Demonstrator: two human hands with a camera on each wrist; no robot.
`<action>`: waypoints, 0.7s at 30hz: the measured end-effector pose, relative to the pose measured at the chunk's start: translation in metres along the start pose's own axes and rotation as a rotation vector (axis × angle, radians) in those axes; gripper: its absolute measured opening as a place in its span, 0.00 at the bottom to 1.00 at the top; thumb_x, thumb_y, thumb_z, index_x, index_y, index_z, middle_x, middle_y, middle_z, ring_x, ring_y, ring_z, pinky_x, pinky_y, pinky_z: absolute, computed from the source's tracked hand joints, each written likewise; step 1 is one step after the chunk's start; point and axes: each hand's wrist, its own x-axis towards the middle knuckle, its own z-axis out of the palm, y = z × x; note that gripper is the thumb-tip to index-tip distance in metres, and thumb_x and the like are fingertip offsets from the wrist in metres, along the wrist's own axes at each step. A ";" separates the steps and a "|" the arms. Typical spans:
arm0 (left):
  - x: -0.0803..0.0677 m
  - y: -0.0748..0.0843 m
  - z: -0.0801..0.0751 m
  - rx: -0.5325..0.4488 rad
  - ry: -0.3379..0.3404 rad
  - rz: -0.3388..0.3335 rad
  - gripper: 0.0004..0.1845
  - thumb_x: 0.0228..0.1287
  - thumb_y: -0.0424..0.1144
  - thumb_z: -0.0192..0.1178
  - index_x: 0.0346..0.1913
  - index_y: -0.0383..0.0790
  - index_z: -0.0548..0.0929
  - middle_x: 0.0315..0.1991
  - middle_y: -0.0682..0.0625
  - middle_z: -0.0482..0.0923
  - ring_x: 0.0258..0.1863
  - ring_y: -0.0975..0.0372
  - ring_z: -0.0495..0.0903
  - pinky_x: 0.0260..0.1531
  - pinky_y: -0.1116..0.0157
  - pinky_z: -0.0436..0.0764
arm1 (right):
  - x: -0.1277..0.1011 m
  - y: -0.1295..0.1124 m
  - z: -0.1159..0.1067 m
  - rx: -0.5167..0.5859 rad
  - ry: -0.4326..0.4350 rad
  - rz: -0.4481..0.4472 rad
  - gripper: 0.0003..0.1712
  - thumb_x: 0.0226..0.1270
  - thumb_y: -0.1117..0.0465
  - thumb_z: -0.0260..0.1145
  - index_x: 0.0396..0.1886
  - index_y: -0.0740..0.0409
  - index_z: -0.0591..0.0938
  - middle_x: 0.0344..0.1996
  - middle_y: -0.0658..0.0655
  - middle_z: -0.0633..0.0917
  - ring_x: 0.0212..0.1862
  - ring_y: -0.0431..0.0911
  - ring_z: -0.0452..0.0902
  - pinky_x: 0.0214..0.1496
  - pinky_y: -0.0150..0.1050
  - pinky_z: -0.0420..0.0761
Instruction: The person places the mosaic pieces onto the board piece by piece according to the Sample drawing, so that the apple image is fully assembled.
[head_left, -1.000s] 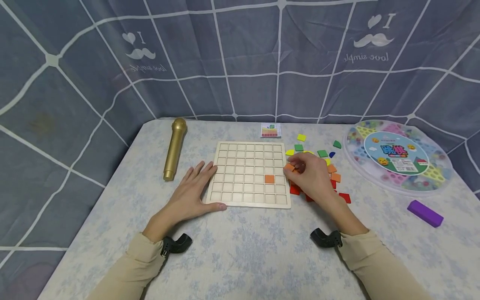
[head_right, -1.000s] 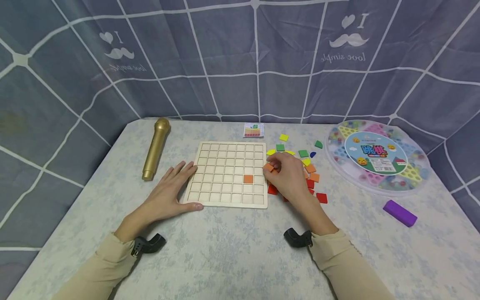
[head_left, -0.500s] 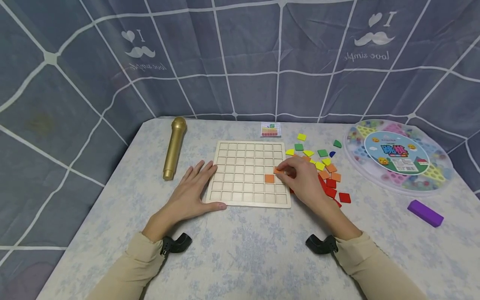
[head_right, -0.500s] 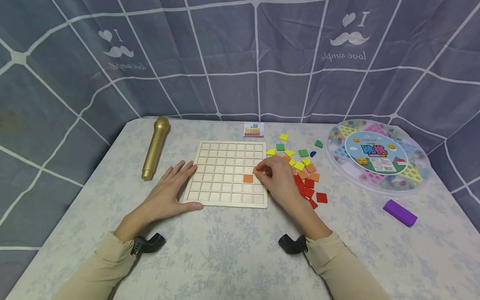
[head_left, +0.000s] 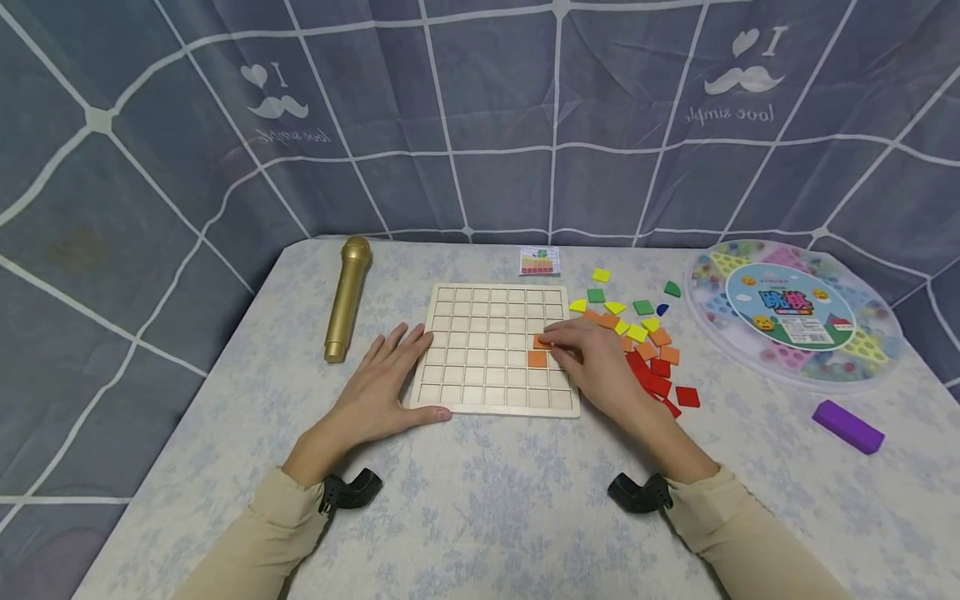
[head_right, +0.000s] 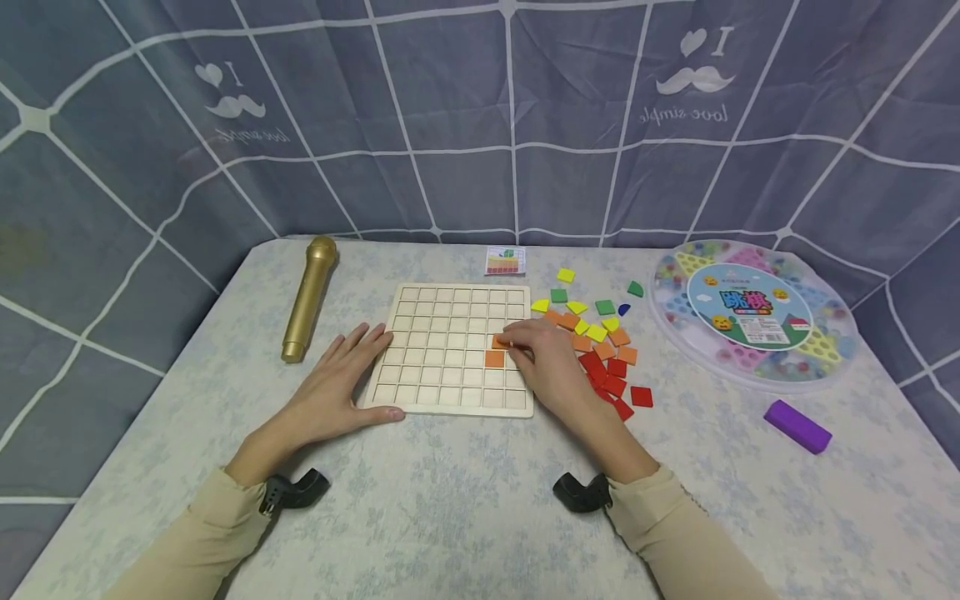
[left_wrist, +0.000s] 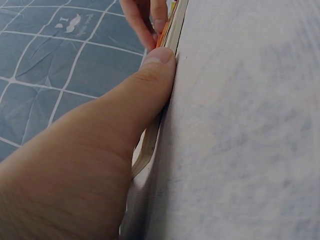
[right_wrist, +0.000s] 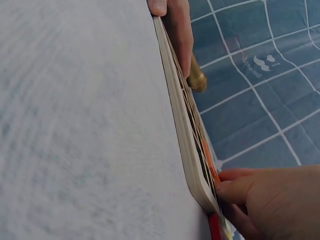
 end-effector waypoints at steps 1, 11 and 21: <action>0.000 0.000 0.000 -0.001 0.000 0.002 0.64 0.54 0.69 0.73 0.85 0.40 0.56 0.86 0.42 0.52 0.86 0.45 0.45 0.84 0.41 0.43 | 0.000 0.000 0.000 0.001 -0.011 -0.009 0.15 0.69 0.69 0.73 0.55 0.58 0.91 0.53 0.58 0.91 0.60 0.54 0.84 0.60 0.52 0.86; 0.000 -0.001 0.001 -0.007 0.001 0.004 0.63 0.54 0.70 0.73 0.85 0.41 0.56 0.86 0.43 0.52 0.86 0.45 0.45 0.84 0.41 0.43 | 0.000 -0.001 0.004 -0.060 -0.057 -0.114 0.18 0.72 0.69 0.68 0.60 0.60 0.88 0.59 0.59 0.89 0.62 0.56 0.82 0.66 0.55 0.82; 0.000 -0.002 0.002 -0.001 0.003 0.008 0.64 0.54 0.70 0.72 0.85 0.41 0.55 0.86 0.43 0.52 0.86 0.46 0.44 0.84 0.42 0.42 | 0.001 0.008 -0.013 -0.115 0.090 0.097 0.19 0.71 0.67 0.71 0.61 0.64 0.86 0.56 0.65 0.88 0.59 0.60 0.80 0.63 0.58 0.81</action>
